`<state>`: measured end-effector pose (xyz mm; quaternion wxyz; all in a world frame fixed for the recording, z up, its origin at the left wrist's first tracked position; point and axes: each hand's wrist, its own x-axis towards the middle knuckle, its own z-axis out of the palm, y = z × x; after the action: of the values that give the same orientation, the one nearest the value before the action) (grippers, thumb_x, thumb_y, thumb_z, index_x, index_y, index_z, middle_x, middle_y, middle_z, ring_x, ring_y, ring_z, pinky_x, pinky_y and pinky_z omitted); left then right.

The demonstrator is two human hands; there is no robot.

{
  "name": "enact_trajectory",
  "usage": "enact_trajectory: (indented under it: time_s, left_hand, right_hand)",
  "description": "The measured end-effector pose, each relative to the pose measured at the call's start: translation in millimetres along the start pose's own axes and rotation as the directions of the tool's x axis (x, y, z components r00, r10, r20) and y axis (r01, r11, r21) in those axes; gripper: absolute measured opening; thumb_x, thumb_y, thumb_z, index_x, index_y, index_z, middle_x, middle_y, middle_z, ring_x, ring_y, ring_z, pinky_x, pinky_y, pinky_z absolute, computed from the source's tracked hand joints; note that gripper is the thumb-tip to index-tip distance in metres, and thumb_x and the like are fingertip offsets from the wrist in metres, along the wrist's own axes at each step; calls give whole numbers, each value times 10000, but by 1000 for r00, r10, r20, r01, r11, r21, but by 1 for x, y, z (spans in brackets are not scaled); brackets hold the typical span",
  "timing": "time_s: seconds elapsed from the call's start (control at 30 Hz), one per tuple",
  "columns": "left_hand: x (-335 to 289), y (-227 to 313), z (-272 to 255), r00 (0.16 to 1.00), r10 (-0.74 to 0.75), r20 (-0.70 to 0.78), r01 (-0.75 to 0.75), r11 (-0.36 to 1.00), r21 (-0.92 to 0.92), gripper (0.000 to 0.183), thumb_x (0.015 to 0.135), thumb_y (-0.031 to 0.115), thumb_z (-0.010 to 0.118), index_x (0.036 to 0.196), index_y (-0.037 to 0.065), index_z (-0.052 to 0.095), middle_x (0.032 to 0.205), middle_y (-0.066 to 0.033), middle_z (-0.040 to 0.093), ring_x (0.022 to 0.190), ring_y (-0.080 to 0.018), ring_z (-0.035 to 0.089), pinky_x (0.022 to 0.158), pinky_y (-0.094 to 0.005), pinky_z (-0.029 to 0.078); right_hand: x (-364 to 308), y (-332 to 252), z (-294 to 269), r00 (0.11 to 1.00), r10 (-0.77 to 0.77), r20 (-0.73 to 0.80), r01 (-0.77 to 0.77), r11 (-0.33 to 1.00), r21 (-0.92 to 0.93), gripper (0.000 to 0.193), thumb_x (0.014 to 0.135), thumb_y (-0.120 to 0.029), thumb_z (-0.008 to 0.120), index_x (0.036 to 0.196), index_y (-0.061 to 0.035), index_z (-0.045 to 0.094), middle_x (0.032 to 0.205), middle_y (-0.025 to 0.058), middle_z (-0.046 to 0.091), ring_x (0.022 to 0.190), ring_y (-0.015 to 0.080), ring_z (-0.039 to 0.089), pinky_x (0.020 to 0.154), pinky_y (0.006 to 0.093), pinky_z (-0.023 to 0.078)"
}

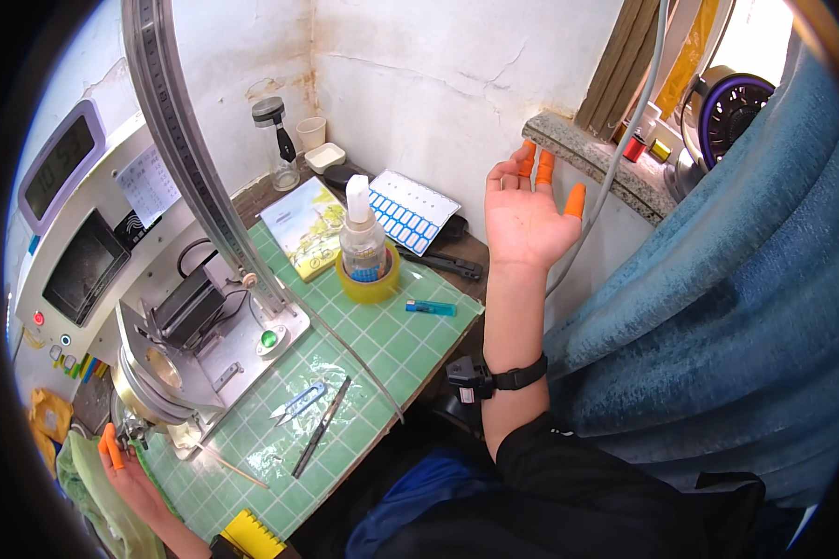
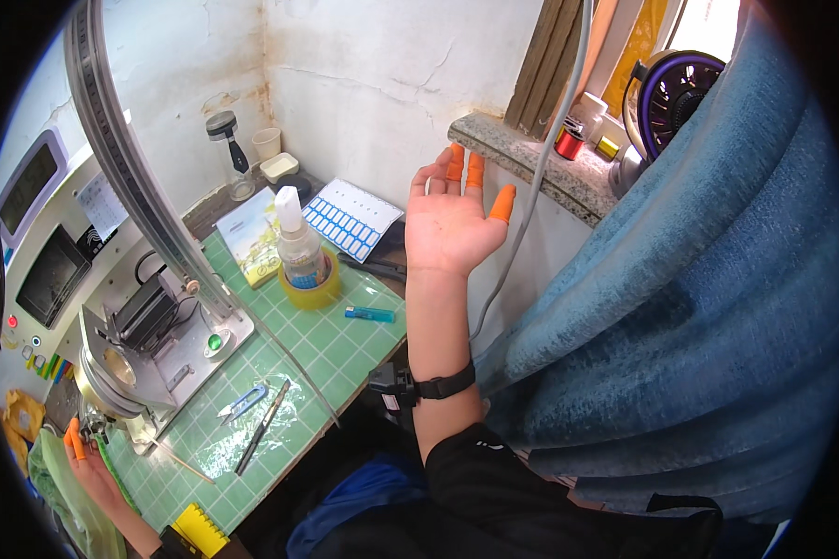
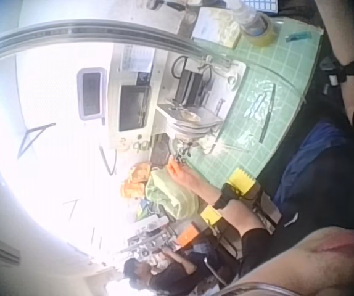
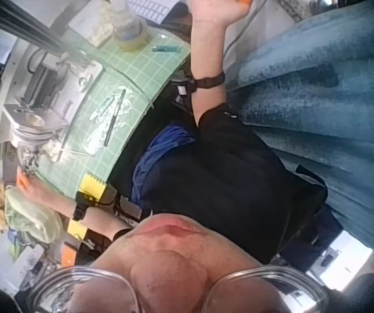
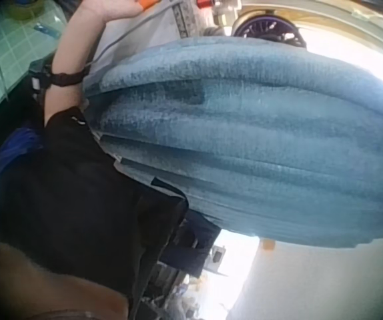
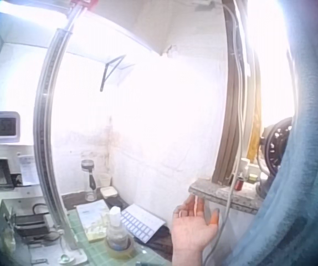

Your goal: Assembling small mechanical components using a winding machine and glue.

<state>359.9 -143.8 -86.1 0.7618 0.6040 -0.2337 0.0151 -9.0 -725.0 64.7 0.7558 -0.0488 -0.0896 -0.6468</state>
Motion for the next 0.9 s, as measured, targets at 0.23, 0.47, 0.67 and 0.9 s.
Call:
enact_trajectory:
  time_s: [0.23, 0.47, 0.67, 0.9]
  left_hand:
    - [-1, 3, 5, 1000, 6, 2, -6, 1000, -11, 437, 1018, 94, 488, 1447, 17, 507, 1455, -54, 562, 1097, -90, 539, 960, -272, 404]
    - [-1, 3, 6, 1000, 19, 18, -19, 1000, 0, 435, 1010, 86, 488, 1438, 15, 518, 1455, -55, 562, 1098, -94, 540, 965, -277, 408]
    - [-1, 5, 8, 1000, 16, 15, -16, 1000, -5, 425, 1008, 85, 493, 1425, 15, 530, 1451, -55, 564, 1104, -98, 538, 963, -272, 413]
    - [-1, 7, 5, 1000, 15, 22, -15, 1000, -2, 411, 1010, 77, 495, 1414, 12, 535, 1438, -52, 570, 1106, -96, 541, 965, -269, 418]
  right_hand:
    - [3, 1, -1, 1000, -13, -17, 12, 999, -29, 573, 1027, -519, 481, 1376, -65, 476, 1313, 103, 518, 1126, 209, 552, 907, 374, 466]
    - [0, 2, 0, 997, 70, -21, -70, 998, -9, 572, 1013, -511, 502, 1347, -48, 489, 1282, 112, 566, 1025, 202, 554, 877, 360, 456]
    - [0, 2, 0, 996, 71, -50, -71, 997, -7, 540, 1014, -492, 497, 1324, -50, 497, 1280, 116, 577, 992, 201, 547, 853, 359, 453]
    - [-1, 2, 4, 996, 86, -37, -87, 996, -6, 516, 1023, -488, 476, 1317, -65, 502, 1271, 115, 583, 968, 201, 547, 839, 359, 447]
